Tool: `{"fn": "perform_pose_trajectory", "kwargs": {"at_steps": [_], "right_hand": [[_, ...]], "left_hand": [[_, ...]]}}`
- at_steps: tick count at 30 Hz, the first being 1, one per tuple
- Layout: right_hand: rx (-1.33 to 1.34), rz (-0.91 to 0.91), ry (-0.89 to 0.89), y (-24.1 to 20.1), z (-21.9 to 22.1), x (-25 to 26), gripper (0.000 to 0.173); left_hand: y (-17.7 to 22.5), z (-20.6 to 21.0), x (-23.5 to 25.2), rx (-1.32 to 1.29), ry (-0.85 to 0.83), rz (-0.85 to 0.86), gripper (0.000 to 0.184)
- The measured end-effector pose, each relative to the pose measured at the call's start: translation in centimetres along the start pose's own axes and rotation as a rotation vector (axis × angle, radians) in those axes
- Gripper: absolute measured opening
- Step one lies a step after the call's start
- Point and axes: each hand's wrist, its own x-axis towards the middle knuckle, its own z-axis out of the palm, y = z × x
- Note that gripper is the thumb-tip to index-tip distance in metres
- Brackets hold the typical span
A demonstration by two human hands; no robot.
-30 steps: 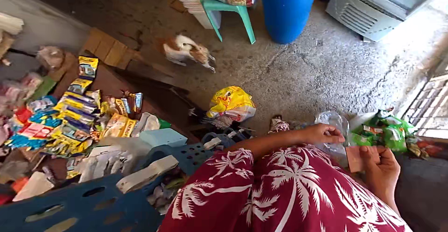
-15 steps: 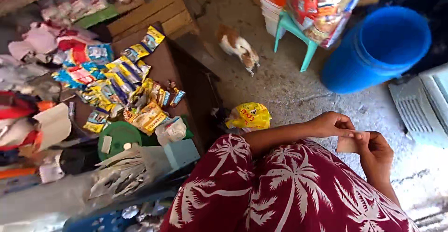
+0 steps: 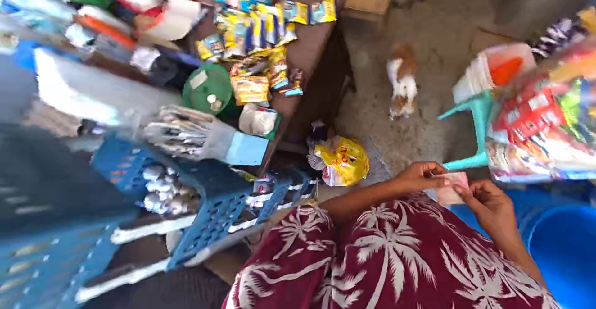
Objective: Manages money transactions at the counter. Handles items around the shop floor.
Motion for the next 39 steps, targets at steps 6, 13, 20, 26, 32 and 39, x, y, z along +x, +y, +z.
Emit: {"fn": "perform_pose_trajectory", "kwargs": {"at_steps": [6, 13, 20, 26, 32, 39], "right_hand": [[-0.122, -0.248, -0.539, -0.2, -2.1, 12.4, 0.036], [-0.252, -0.327, -0.859, -1.0, 6.0, 23.5, 0.032], [-0.456, -0.251, -1.105, -3.6, 13.9, 36.8, 0.031], [-0.473, -0.367, -1.384, -8.4, 24.4, 42.0, 0.027], [-0.415, -0.667, -1.813, -13.7, 38.2, 44.7, 0.027], [-0.413, -1.203, -1.903, -22.2, 55.4, 44.4, 0.023]], "left_hand": [[2.5, -1.8, 1.5, -0.151, 0.410, 0.030, 0.022], [3.3, -9.6, 1.9, -0.468, 1.078, 0.114, 0.026], [4.6, -18.6, -0.9, -0.388, 1.530, 0.194, 0.029], [5.6, -20.5, -2.3, -0.714, 1.742, 0.293, 0.028], [3.5, -22.0, -3.3, -0.955, 2.117, 0.277, 0.032], [5.6, -25.5, -1.0, -1.146, 2.508, 0.419, 0.029]]}}
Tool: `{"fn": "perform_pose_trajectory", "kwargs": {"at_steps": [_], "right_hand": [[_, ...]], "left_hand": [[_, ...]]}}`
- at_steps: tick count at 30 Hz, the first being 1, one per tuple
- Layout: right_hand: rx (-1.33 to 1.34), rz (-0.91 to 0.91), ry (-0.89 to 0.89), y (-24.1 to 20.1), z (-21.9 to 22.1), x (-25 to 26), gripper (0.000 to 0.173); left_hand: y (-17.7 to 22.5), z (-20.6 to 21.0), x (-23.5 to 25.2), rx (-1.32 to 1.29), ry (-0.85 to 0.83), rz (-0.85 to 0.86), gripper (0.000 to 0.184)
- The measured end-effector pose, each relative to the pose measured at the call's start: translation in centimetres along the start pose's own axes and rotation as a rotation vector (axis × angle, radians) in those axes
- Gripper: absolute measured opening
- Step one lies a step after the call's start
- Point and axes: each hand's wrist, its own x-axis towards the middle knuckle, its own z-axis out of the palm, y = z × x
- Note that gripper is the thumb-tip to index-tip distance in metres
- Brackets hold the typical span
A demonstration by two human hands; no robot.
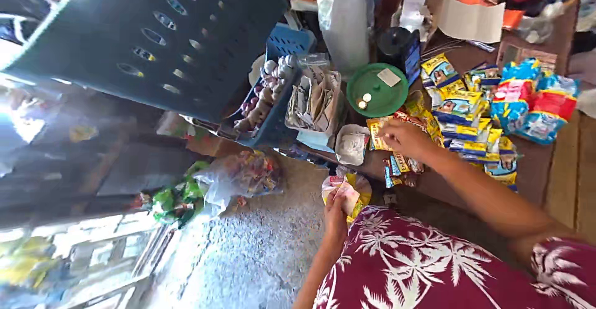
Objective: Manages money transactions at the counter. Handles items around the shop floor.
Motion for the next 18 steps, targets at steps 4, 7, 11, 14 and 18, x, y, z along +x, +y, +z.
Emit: {"fn": "perform_pose_trajectory", "kwargs": {"at_steps": [4, 7, 11, 14, 18], "right_hand": [[-0.166, -0.066, -0.045, 2.6, -1.5, 9.3, 0.027], [-0.273, -0.073, -0.160, 4.0, -1.6, 13.6, 0.036], [-0.300, -0.116, -0.249, 4.9, -1.6, 16.1, 0.027], [-0.237, -0.166, -0.273, 5.7, -2.1, 16.8, 0.023], [0.068, -0.155, -0.165, 7.8, -3.5, 14.8, 0.024]], "left_hand": [[-0.5, 2.2, -1.5, -0.029, 0.040, 0.081, 0.029], [-0.6, 2.3, -2.6, -0.043, 0.090, 0.126, 0.030], [-1.4, 2.0, -3.5, -0.131, 0.249, 0.132, 0.028], [-1.9, 1.9, -3.9, -0.189, 0.328, 0.125, 0.027], [-2.4, 2.3, -4.9, -0.192, 0.390, 0.140, 0.028]]}}
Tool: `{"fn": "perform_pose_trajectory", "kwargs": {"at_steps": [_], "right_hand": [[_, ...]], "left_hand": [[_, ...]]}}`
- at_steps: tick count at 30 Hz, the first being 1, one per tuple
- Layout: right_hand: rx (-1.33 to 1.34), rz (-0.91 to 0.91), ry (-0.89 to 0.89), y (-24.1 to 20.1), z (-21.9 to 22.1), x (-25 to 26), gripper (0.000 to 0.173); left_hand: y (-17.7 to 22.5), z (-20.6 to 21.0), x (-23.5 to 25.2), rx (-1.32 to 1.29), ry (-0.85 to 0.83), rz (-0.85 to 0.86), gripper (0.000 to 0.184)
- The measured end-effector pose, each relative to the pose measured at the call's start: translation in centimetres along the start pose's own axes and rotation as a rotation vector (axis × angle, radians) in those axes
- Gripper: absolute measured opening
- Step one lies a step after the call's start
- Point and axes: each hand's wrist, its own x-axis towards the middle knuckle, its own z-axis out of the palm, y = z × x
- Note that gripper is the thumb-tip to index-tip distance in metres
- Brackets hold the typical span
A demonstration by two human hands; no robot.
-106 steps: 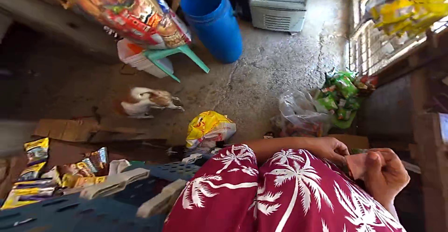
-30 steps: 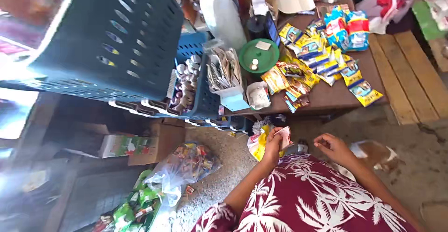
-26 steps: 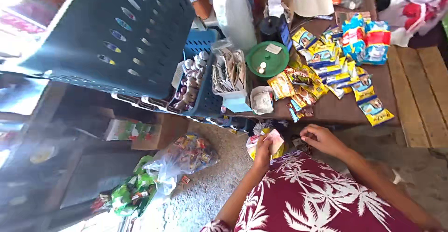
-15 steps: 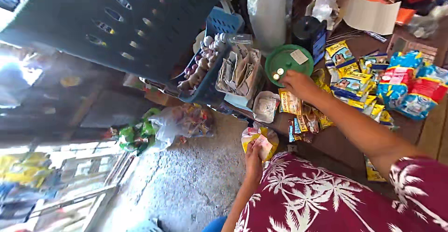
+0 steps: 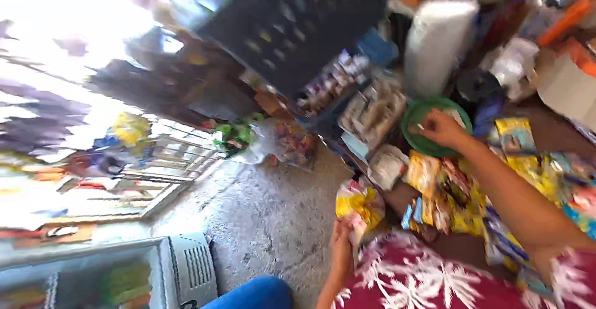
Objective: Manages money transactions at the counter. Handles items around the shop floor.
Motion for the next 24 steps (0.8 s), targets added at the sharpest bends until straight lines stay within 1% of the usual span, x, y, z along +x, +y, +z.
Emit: {"fn": "perform_pose_trajectory", "kwargs": {"at_steps": [2, 3, 5, 6, 8, 10, 15, 20, 24], "right_hand": [[0.274, 0.081, 0.070, 0.6, -0.2, 0.6, 0.027], [0.455, 0.121, 0.102, 0.4, -0.2, 1.0, 0.025], [0.749, 0.183, 0.184, -0.3, 0.2, 0.9, 0.007], [0.831, 0.217, 0.224, -0.8, 0.4, 0.8, 0.006], [0.864, 0.270, 0.256, -1.9, 0.6, 1.0, 0.006], [0.829, 0.294, 0.226, -3.0, 0.6, 0.9, 0.010], [0.805, 0.233, 0.174, -4.5, 1.1, 0.3, 0.010], [0.829, 0.243, 0.199, -5.8, 2.2, -2.3, 0.010], [0.912, 0.255, 0.254, -8.2, 3.9, -5.0, 0.012]], "left_hand": [[0.2, 0.2, 0.4, -0.024, 0.044, 0.018, 0.029], [0.2, 0.3, 0.8, -0.038, 0.050, 0.015, 0.031], [-0.1, 0.4, 1.3, -0.049, 0.038, 0.012, 0.033], [0.0, 0.6, 1.4, -0.055, 0.029, 0.011, 0.033], [0.3, 0.9, 1.6, -0.084, 0.022, 0.016, 0.032], [0.4, 1.1, 1.8, -0.109, 0.015, 0.023, 0.032], [0.4, 1.0, 2.5, -0.126, 0.002, 0.000, 0.031], [0.5, 0.3, 2.9, -0.151, -0.052, 0.013, 0.028], [0.9, -1.1, 3.4, -0.163, -0.089, 0.017, 0.027]]}}
